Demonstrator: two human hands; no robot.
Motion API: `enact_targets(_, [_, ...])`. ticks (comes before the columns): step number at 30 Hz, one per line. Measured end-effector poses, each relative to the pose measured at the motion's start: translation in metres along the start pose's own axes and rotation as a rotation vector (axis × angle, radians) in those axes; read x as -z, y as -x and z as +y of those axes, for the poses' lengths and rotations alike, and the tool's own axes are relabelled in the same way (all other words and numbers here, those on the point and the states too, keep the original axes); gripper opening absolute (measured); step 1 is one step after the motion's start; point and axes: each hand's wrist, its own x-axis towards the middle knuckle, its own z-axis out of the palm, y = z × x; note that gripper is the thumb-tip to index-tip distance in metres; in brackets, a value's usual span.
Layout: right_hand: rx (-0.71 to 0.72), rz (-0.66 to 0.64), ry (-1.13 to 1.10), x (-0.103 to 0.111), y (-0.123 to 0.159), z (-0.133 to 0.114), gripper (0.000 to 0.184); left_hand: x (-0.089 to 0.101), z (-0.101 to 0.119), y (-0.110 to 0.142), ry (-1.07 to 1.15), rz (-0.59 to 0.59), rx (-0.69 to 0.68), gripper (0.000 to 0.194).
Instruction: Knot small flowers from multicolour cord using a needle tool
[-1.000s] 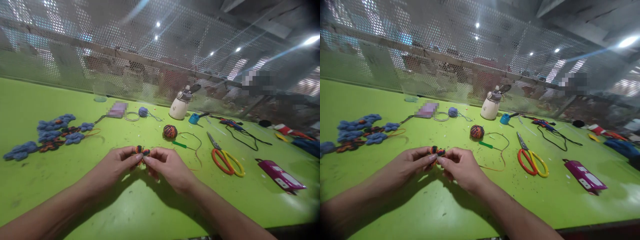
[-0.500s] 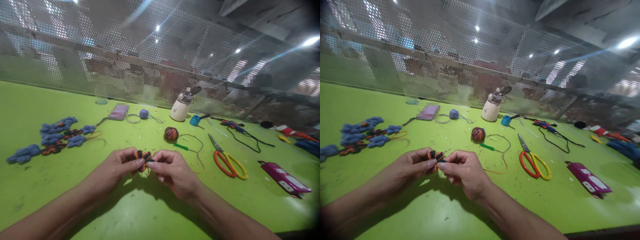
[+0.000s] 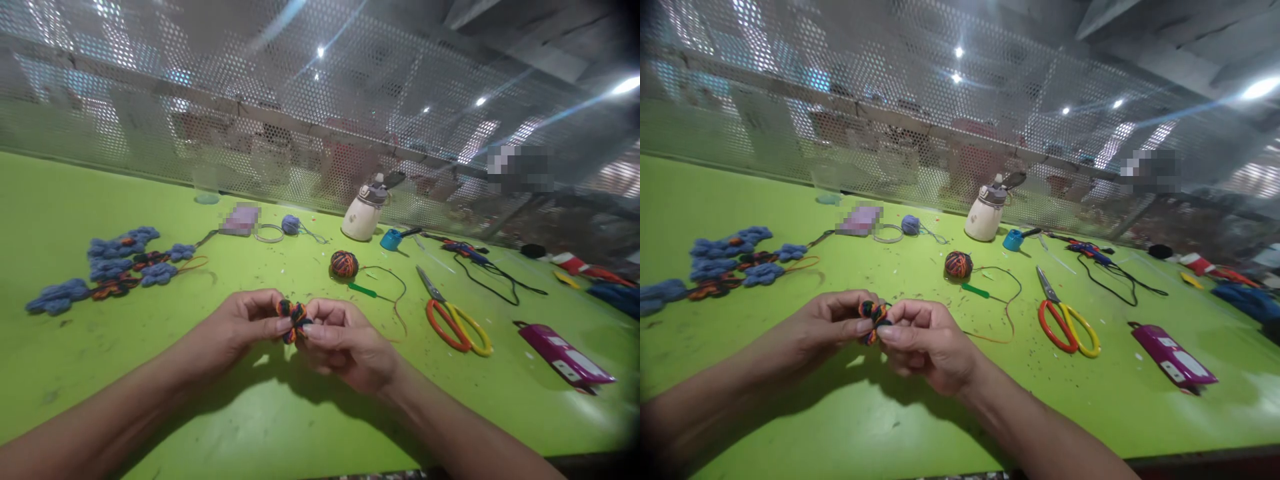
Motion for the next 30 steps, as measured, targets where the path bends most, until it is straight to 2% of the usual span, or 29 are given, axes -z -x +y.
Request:
enact_targets(9, [-0.055,-0.056,-0.032,-0.001,0.000,0.001,0.022,0.001,-0.002,0.001,-0.039,-0.076,0.006,0.009])
enact_targets(13, [-0.124,-0.097,-0.046,0.002,0.001,0.001,0.024,0.003,-0.005,0.001,-0.033,-0.112,-0.004,0.011])
enact_targets(16, [-0.152,-0.106,-0.048,0.004,0.000,-0.001,0.026,0.004,-0.005,0.001,-0.046,-0.114,0.035,0.011])
enact_targets(19, [-0.108,-0.017,0.005,0.008,-0.004,-0.004,0.028,0.004,-0.002,0.002,-0.034,-0.065,0.073,0.011])
enact_targets(24, [0.011,0.286,0.201,0.015,-0.010,-0.007,0.032,0.001,0.003,0.003,-0.009,-0.003,0.111,0.013])
enact_targets(26, [0.017,0.312,0.224,0.014,-0.010,-0.007,0.033,0.000,0.004,0.003,-0.013,-0.007,0.127,0.011])
enact_targets(30, [0.054,0.267,0.327,0.005,-0.007,-0.008,0.033,-0.001,0.004,0.003,-0.062,-0.011,0.143,0.007])
